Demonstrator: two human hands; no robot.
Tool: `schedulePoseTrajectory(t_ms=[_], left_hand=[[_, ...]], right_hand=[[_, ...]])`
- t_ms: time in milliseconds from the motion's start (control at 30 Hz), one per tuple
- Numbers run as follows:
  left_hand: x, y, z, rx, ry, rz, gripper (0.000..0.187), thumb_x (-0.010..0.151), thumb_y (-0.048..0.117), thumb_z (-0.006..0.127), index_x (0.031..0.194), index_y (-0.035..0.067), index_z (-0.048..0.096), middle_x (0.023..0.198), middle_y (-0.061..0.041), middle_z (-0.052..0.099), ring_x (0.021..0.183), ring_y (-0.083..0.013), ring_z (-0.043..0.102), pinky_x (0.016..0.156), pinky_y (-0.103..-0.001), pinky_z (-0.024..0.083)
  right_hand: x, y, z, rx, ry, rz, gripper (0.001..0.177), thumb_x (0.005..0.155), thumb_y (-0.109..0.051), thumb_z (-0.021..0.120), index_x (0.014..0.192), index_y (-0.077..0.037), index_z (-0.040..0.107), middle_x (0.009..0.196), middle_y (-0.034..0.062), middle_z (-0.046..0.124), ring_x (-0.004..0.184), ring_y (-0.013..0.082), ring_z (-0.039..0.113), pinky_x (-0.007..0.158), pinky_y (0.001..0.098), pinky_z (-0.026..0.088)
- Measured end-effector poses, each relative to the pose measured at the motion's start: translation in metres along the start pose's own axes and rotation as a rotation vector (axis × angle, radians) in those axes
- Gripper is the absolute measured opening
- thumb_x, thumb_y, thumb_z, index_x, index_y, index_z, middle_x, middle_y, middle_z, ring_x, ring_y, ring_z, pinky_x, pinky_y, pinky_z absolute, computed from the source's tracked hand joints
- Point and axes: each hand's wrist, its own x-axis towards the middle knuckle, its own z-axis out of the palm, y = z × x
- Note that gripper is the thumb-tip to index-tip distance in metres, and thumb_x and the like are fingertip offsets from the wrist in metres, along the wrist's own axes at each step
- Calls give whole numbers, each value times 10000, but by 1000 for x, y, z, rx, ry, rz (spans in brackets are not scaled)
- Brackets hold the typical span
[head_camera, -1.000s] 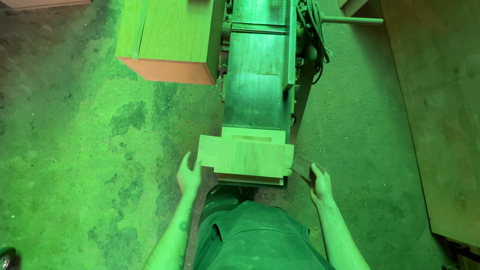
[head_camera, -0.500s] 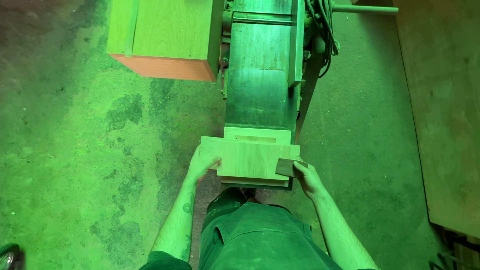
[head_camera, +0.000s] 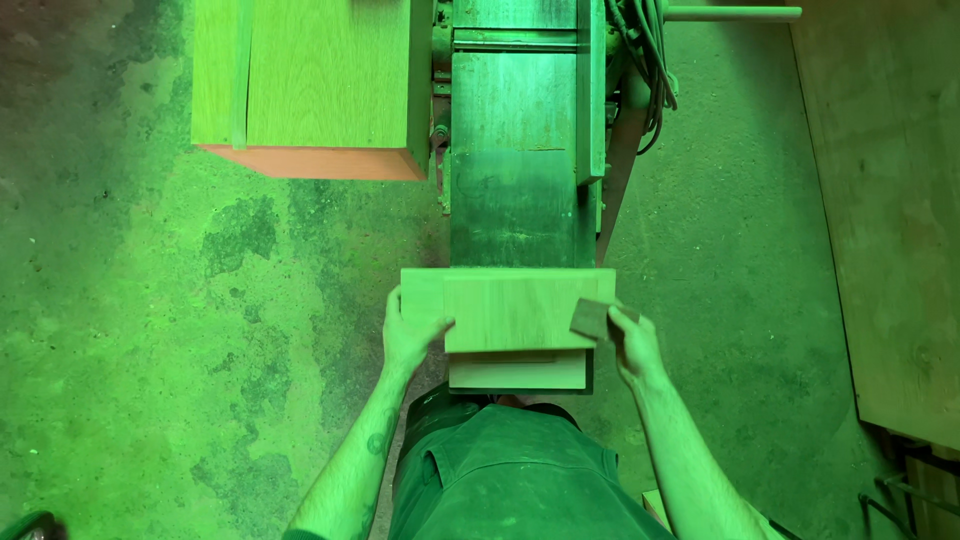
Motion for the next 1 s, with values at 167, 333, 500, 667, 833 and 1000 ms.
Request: schedulePoseTrajectory(t_ms=[167, 333, 500, 667, 833, 1000], left_hand=[[75, 32, 20, 60, -37, -25, 1564, 738, 611, 1234, 1968, 127, 399, 1911, -387, 550, 1805, -643, 485, 1471, -843, 372], [134, 28, 44, 80, -1, -13, 1497, 751, 642, 1224, 1966, 242, 447, 1904, -293, 622, 1785, -562, 557, 1490, -734, 436], [152, 37, 51, 81, -6, 5, 1458, 758, 640, 1216, 1946, 264, 458, 1895, -277, 643, 1768, -551, 581, 1483, -730, 460], [171, 4, 52, 113, -22, 15, 1434, 820, 663, 1186, 1974, 296, 417, 1896, -299, 626, 1765, -550, 577, 1486, -731, 461], [122, 4, 51, 156, 159, 178, 1087, 1033, 561, 1064, 1916, 185, 554, 1859, -280, 646, 1754, -548, 586, 1456, -734, 467], [22, -17, 65, 257, 279, 331, 526, 1208, 351, 909, 1673, 134, 789, 1580, -224, 796, 1617, -488, 720, 1425, -702, 471]], right_hand=[[56, -55, 50, -341, -70, 105, 405, 1303, -227, 802, 1664, -44, 788, 1758, 235, 773, 1710, 400, 679, 1422, 649, 510], [98, -52, 79, -327, 2, 64, 383, 1301, -206, 795, 1632, -15, 798, 1705, 249, 789, 1651, 402, 730, 1371, 655, 560], [144, -22, 74, -321, 85, 28, 368, 1278, -216, 837, 1553, 28, 818, 1529, 251, 857, 1480, 383, 841, 1180, 594, 692], [154, -14, 67, -302, 53, 31, 308, 1278, -194, 845, 1525, -11, 846, 1506, 240, 885, 1453, 379, 860, 1154, 581, 708], [76, -69, 88, -280, 151, 39, 449, 1289, -253, 819, 1670, -32, 730, 1503, 185, 842, 1330, 298, 792, 1139, 523, 644], [12, -38, 67, -260, 203, 256, 1052, 1212, -471, 942, 1982, -107, 323, 1566, 116, 724, 1118, 216, 772, 1018, 438, 577]])
